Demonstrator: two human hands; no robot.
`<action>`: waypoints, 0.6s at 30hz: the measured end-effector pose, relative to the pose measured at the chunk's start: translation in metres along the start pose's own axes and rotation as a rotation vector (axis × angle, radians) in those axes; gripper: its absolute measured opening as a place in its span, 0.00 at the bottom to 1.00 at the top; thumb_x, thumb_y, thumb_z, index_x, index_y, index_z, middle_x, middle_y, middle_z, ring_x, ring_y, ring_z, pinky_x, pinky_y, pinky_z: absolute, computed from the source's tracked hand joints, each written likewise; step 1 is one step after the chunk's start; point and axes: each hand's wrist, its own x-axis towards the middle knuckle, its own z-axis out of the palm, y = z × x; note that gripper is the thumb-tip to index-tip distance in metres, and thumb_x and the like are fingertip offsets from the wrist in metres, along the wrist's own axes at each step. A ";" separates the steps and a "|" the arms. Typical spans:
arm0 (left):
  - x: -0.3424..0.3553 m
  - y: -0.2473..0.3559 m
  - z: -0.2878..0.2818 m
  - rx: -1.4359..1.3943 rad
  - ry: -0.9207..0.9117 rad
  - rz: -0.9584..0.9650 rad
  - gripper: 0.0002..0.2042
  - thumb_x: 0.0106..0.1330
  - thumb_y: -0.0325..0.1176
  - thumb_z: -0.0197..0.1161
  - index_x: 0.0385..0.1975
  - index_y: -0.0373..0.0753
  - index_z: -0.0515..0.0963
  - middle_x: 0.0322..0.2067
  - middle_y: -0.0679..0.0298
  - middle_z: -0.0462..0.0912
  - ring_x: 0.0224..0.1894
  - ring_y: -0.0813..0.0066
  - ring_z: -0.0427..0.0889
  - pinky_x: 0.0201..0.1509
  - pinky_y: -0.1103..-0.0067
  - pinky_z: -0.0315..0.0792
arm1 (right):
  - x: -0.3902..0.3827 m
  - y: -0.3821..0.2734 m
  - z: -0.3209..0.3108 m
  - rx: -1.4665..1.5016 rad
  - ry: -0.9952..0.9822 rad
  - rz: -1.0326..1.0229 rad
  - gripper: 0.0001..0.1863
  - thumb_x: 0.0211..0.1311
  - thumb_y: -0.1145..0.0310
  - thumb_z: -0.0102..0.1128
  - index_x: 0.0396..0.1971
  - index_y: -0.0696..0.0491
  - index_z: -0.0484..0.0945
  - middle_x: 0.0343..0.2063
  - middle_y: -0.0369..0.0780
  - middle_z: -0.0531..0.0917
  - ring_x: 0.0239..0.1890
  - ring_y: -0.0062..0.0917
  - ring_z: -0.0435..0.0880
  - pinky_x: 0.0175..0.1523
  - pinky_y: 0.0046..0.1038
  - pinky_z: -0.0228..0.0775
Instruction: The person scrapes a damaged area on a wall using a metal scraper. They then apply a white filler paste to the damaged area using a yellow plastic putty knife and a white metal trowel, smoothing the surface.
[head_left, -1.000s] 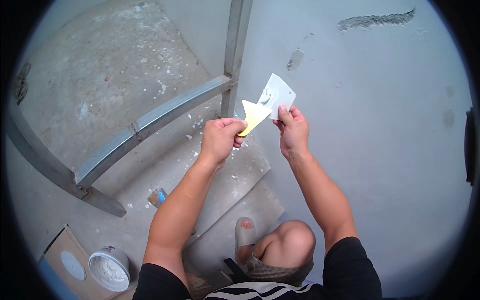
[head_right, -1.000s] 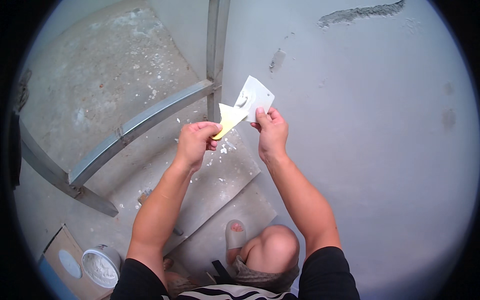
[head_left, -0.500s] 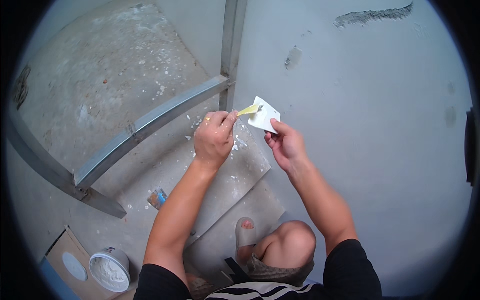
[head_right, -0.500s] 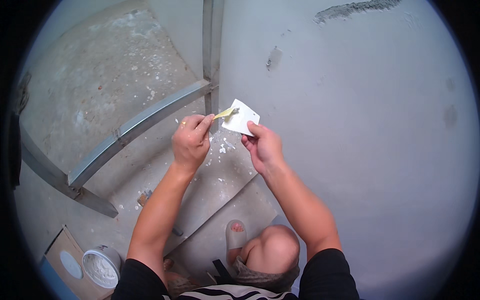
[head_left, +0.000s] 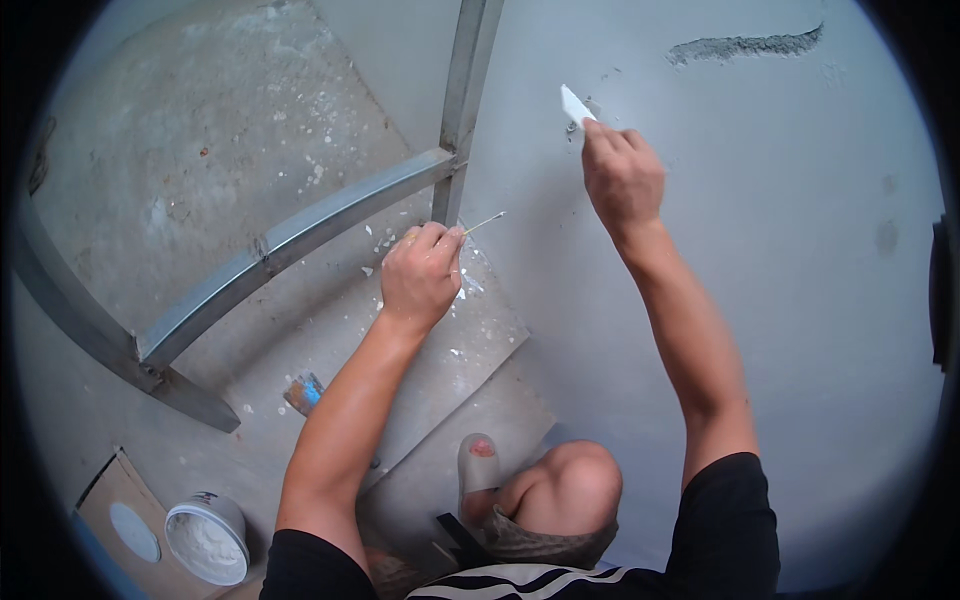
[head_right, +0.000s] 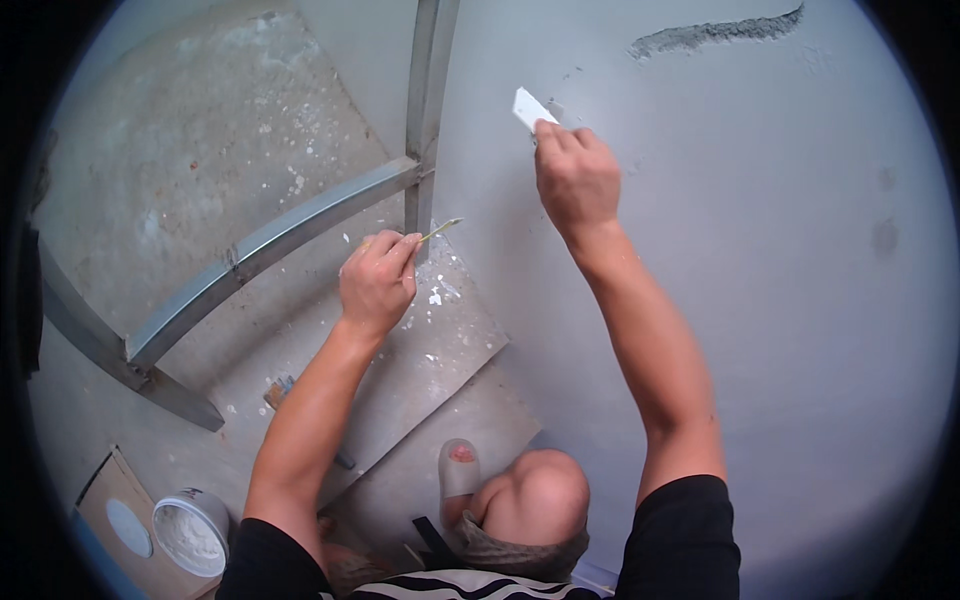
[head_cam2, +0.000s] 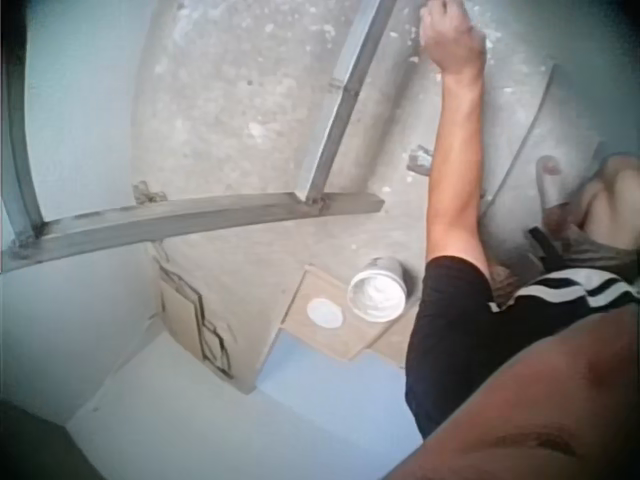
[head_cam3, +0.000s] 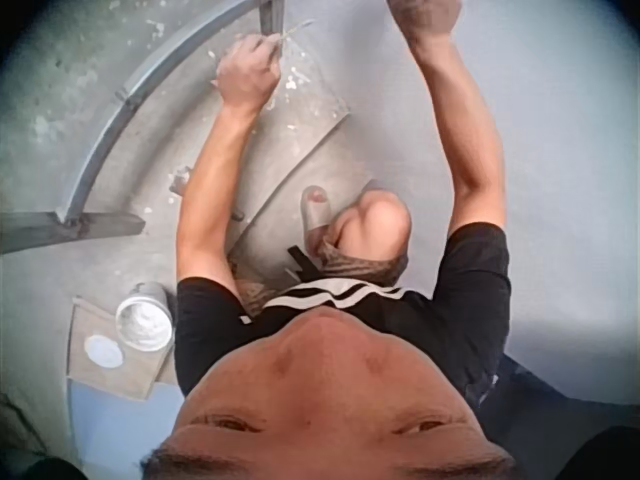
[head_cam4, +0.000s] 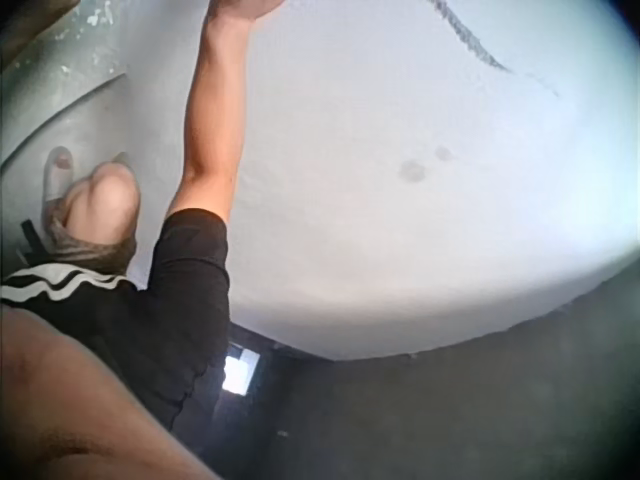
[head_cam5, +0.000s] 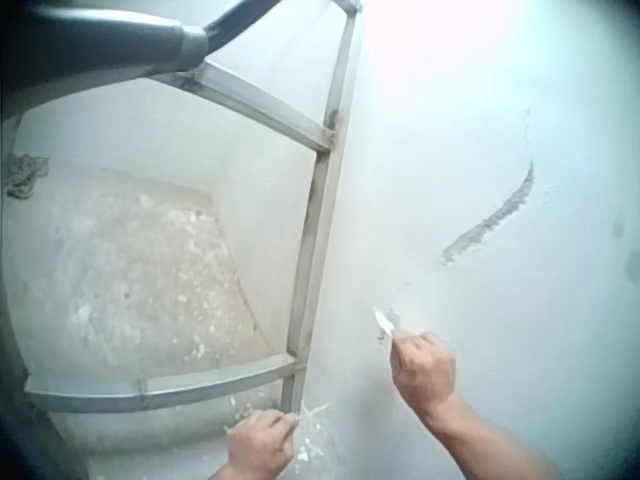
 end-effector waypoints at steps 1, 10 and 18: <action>0.000 0.001 0.000 -0.003 -0.001 -0.008 0.03 0.65 0.30 0.68 0.37 0.42 0.85 0.31 0.63 0.81 0.34 0.60 0.83 0.37 0.66 0.79 | 0.002 0.004 0.008 -0.070 -0.018 -0.110 0.10 0.62 0.75 0.61 0.41 0.55 0.87 0.34 0.39 0.89 0.34 0.29 0.85 0.37 0.30 0.77; 0.002 -0.002 -0.009 -0.010 0.009 -0.044 0.04 0.65 0.28 0.70 0.37 0.41 0.88 0.30 0.64 0.84 0.32 0.60 0.84 0.34 0.68 0.77 | -0.013 0.005 0.055 -0.346 -0.192 -0.471 0.12 0.57 0.74 0.58 0.37 0.64 0.86 0.38 0.49 0.88 0.41 0.33 0.84 0.46 0.29 0.74; 0.000 -0.005 -0.009 -0.011 -0.007 -0.045 0.04 0.64 0.28 0.70 0.36 0.41 0.87 0.29 0.63 0.83 0.31 0.59 0.84 0.34 0.67 0.77 | -0.038 0.002 0.060 -0.378 -0.278 -0.562 0.13 0.51 0.72 0.60 0.31 0.65 0.87 0.42 0.54 0.88 0.38 0.33 0.81 0.42 0.29 0.70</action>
